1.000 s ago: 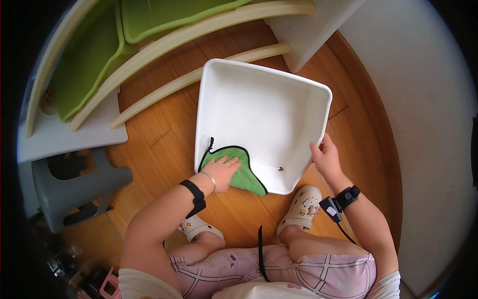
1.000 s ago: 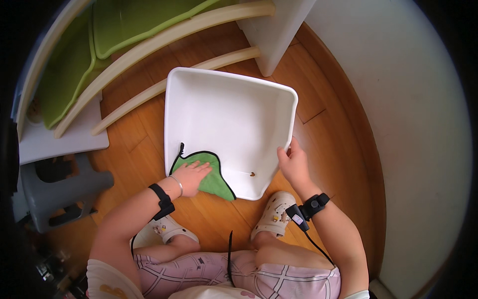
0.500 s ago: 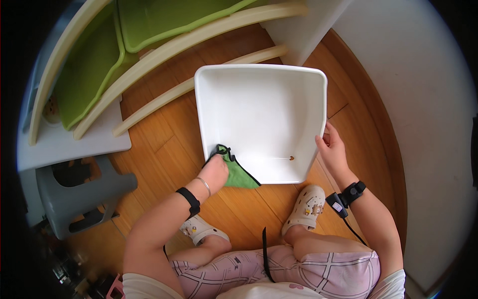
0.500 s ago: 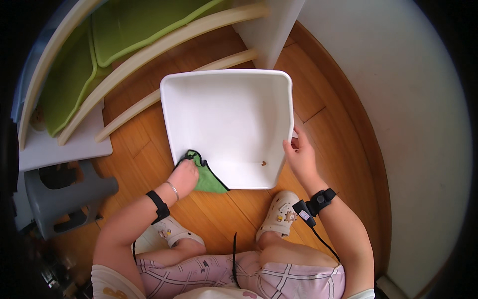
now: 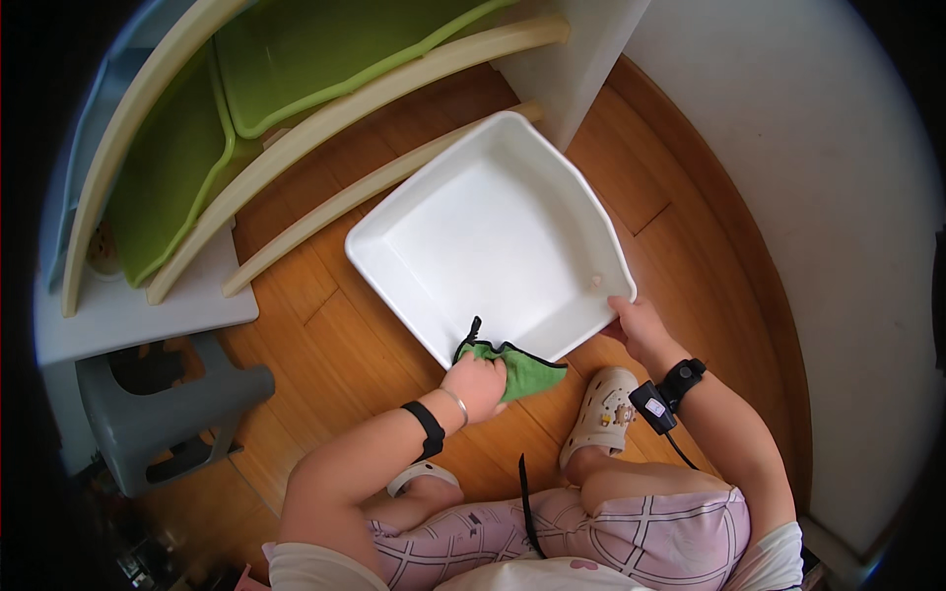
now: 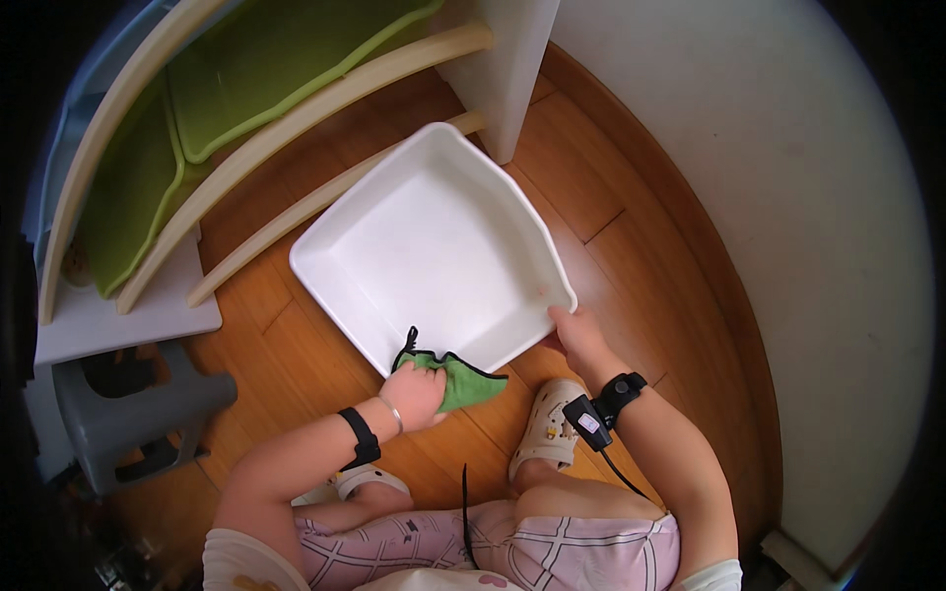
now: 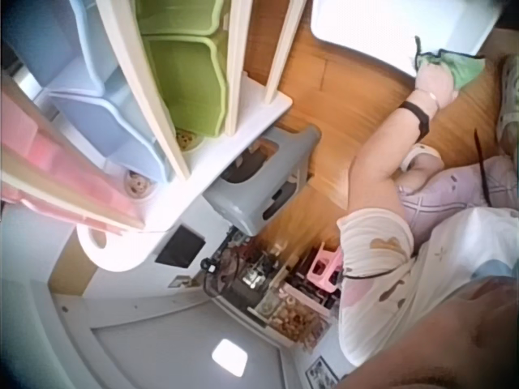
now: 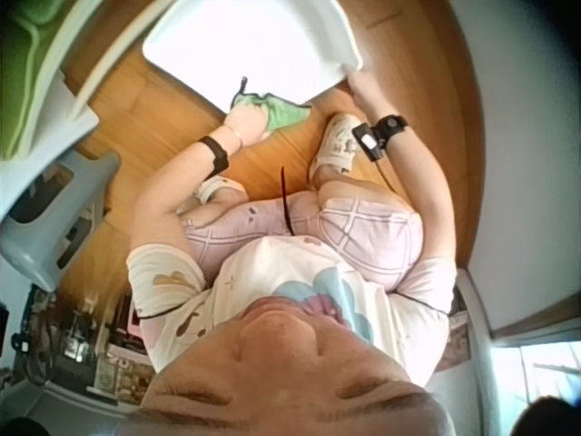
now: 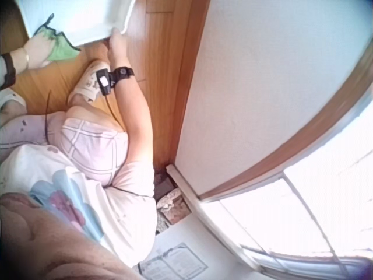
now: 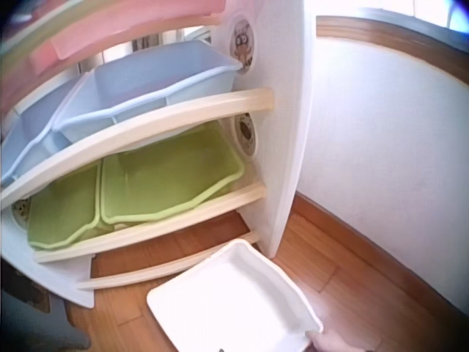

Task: The person wipes the interior and exterior of a plastic storage bin using a cloth, then wipes the frame of the storage unit and a vertical appliance.

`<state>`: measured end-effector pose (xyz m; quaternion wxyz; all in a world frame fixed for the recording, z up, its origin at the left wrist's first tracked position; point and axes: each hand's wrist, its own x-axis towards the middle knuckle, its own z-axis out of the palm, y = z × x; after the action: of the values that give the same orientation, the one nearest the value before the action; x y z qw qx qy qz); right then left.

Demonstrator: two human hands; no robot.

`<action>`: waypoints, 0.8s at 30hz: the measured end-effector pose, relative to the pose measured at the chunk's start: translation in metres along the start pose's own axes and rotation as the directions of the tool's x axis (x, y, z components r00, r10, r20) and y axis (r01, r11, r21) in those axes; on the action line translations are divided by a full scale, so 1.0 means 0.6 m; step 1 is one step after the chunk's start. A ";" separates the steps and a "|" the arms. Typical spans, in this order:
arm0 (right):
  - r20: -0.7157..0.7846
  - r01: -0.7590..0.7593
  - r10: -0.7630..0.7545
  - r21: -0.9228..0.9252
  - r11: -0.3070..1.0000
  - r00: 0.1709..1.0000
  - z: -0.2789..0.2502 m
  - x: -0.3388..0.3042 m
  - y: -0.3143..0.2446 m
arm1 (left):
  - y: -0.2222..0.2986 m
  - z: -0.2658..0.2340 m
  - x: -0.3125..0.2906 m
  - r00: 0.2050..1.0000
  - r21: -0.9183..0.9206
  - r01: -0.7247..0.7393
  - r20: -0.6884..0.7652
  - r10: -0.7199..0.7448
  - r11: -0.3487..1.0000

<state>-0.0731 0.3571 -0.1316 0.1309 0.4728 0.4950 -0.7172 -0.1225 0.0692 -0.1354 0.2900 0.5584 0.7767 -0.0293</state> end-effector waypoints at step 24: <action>-0.052 0.469 -0.652 -0.651 0.597 0.757 0.015 -0.024 -0.102 | -0.087 -0.022 0.044 0.762 0.107 0.593 0.245 -0.599 0.798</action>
<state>-0.1108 0.3745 -0.0833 -0.0337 0.3212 0.8331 -0.4491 -0.1797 0.0767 -0.1518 0.3611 0.2771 0.8668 -0.2035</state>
